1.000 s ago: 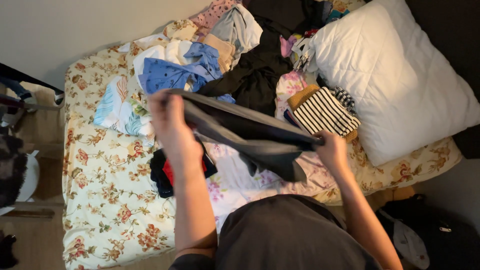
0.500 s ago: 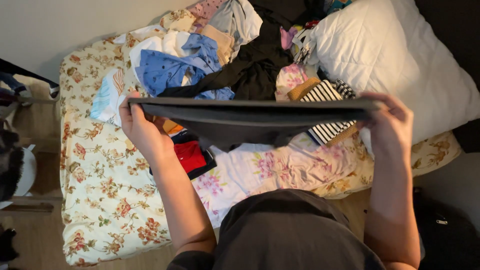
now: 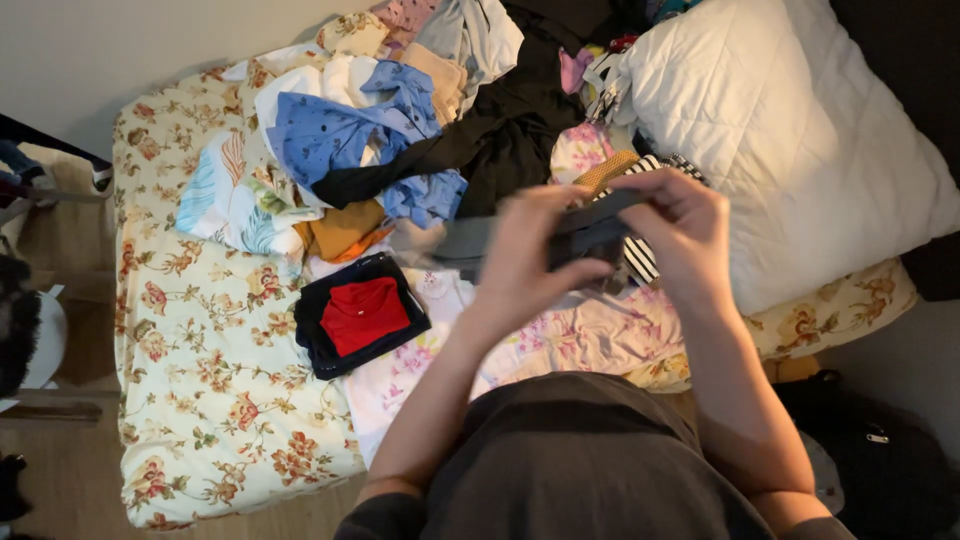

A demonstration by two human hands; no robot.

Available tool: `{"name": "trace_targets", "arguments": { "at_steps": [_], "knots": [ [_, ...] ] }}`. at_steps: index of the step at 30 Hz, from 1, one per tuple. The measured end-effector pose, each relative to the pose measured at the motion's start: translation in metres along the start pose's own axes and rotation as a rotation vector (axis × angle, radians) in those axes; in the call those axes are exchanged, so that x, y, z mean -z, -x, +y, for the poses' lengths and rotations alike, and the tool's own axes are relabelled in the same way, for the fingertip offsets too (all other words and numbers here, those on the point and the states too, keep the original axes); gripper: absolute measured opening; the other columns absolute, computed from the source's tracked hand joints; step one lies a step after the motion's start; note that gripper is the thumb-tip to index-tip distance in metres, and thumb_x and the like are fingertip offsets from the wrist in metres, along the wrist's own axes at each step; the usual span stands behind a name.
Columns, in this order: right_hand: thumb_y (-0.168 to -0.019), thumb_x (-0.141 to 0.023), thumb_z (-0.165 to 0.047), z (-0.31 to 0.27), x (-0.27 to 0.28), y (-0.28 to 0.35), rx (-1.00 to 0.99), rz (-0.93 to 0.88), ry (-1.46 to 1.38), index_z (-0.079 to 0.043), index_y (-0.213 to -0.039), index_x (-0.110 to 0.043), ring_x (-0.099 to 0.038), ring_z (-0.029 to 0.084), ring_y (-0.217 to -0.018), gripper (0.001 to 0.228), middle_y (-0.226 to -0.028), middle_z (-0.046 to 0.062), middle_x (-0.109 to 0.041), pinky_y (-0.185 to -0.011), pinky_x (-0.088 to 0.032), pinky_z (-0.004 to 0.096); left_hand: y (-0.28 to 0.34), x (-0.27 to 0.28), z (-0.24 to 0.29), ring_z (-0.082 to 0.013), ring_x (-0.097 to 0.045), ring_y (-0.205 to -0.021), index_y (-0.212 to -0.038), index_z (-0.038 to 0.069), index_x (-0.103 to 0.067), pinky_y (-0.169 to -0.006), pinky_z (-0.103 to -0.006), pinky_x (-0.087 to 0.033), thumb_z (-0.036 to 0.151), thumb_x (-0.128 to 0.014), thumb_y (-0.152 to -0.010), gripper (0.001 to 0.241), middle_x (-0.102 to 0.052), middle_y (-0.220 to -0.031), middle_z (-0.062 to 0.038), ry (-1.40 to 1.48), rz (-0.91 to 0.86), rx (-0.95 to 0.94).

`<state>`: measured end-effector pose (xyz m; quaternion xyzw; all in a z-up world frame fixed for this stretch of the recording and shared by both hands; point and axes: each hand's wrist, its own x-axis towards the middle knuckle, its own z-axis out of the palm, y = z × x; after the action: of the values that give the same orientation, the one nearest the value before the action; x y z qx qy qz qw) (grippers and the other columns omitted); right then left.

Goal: The person folds a striped garment and a dark grey garment on a bed. They smooth the fabric and fold each item into a neat rectangle, placing them on a pile of other folded clothes.

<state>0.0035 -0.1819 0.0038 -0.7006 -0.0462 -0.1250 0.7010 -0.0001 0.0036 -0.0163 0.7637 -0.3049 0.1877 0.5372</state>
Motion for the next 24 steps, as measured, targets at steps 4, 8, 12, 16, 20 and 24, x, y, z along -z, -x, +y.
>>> {"name": "trace_targets", "arguments": {
  "at_steps": [4, 8, 12, 16, 20, 24],
  "knots": [
    [-0.081, -0.072, 0.006, 0.017, 0.007, 0.004, -0.001, -0.061, -0.031, 0.002, -0.111, -0.074, -0.072, 0.015, -0.073, 0.030, -0.081, 0.014, -0.070, -0.074, -0.058, 0.024, -0.001, -0.028, -0.016, -0.0378, -0.070, -0.104, -0.123, 0.010, -0.064, -0.090, -0.0492, -0.056, 0.010, -0.079, -0.084, 0.042, -0.070, -0.107, -0.013, -0.175, -0.020, 0.109],
    [-0.081, -0.082, 0.005, 0.055, 0.012, 0.023, 0.082, -0.121, -0.178, 0.005, -0.127, -0.060, -0.068, 0.021, -0.101, 0.051, -0.107, 0.018, -0.069, -0.097, -0.054, 0.038, -0.023, -0.016, 0.013, -0.0439, -0.067, -0.098, -0.107, 0.005, -0.066, -0.084, -0.0489, -0.054, 0.003, -0.068, -0.092, 0.016, -0.065, -0.093, -0.016, -0.102, 0.128, 0.090],
    [-0.078, -0.091, -0.024, 0.123, 0.003, 0.053, -0.028, -0.163, 0.334, -0.006, -0.116, -0.064, -0.068, 0.040, -0.105, 0.050, -0.101, 0.020, -0.068, -0.094, -0.050, 0.056, -0.032, -0.006, 0.036, -0.0336, -0.071, -0.095, -0.110, 0.013, -0.068, -0.085, -0.0385, -0.057, 0.014, -0.063, -0.100, 0.011, -0.069, -0.091, -0.007, 0.026, 0.275, 0.145],
    [-0.072, -0.090, -0.018, 0.232, 0.001, 0.065, 0.053, -0.275, 0.351, 0.001, -0.119, -0.059, -0.066, 0.048, -0.102, 0.059, -0.108, 0.024, -0.065, -0.084, -0.056, 0.054, -0.037, 0.012, 0.069, -0.0096, -0.063, -0.094, -0.109, 0.014, -0.069, -0.083, -0.0354, -0.056, 0.010, -0.061, -0.100, 0.012, -0.066, -0.086, -0.006, 0.187, 0.262, 0.206],
    [-0.072, -0.085, -0.007, 0.274, -0.003, 0.081, -0.010, -0.274, 0.514, 0.005, -0.120, -0.060, -0.061, 0.053, -0.108, 0.056, -0.120, 0.027, -0.061, -0.089, -0.053, 0.060, -0.036, 0.020, 0.083, -0.0023, -0.046, -0.097, -0.108, 0.017, -0.070, -0.081, -0.0290, -0.054, 0.013, -0.062, -0.102, 0.011, -0.060, -0.084, 0.004, 0.301, 0.303, 0.256],
    [-0.075, -0.089, -0.020, 0.296, 0.011, 0.072, 0.039, -0.208, 0.543, -0.005, -0.100, -0.071, -0.068, 0.040, -0.088, 0.035, -0.098, 0.013, -0.070, -0.079, -0.056, 0.049, -0.025, 0.030, 0.067, -0.0043, -0.054, -0.091, -0.108, 0.014, -0.070, -0.084, -0.0256, -0.051, 0.011, -0.062, -0.103, 0.009, -0.061, -0.086, 0.003, 0.294, 0.337, 0.240]
  ]
}}
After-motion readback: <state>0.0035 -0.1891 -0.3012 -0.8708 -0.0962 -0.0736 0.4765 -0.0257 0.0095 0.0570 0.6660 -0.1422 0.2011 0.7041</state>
